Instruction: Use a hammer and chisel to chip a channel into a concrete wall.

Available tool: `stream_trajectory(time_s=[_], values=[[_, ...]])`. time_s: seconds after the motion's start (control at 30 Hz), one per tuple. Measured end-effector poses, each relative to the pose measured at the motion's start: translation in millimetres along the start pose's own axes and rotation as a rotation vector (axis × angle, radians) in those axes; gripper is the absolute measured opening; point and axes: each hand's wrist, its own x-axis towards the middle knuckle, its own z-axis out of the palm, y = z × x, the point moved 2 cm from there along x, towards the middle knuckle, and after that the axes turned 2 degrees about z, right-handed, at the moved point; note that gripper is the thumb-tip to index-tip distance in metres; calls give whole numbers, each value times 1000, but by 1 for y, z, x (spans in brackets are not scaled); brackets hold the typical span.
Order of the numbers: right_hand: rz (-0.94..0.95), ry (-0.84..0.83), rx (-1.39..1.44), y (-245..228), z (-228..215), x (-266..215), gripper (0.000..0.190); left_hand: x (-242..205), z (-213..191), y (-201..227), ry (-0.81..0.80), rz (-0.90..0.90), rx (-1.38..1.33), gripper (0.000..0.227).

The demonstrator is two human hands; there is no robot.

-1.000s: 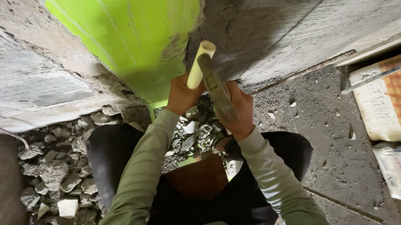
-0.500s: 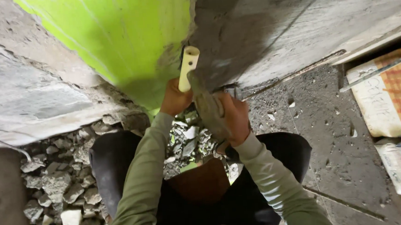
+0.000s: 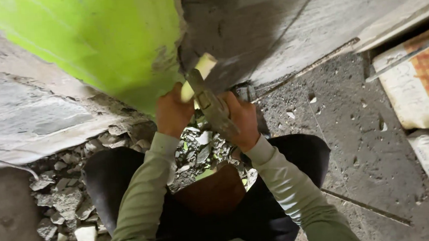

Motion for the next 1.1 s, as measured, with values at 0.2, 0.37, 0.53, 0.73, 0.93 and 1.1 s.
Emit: stream_trajectory(time_s=[0.2,0.37,0.53,0.73,0.93,1.1], values=[[37,84,231,-12,2,2,27,-9,12,4,107,-54,107,19],[453,249,385,-12,2,0,19,-14,14,25,58,-110,59,40],[406,444,966,8,0,8,13,-15,8,44,24,-198,-109,48],[644,133,656,5,-3,14,21,-11,20,38,39,-156,-36,48],[501,380,930,17,23,1,14,-9,15,48,29,-227,-97,49],[655,227,823,26,18,6,11,-11,12,52,57,-193,-174,46]])
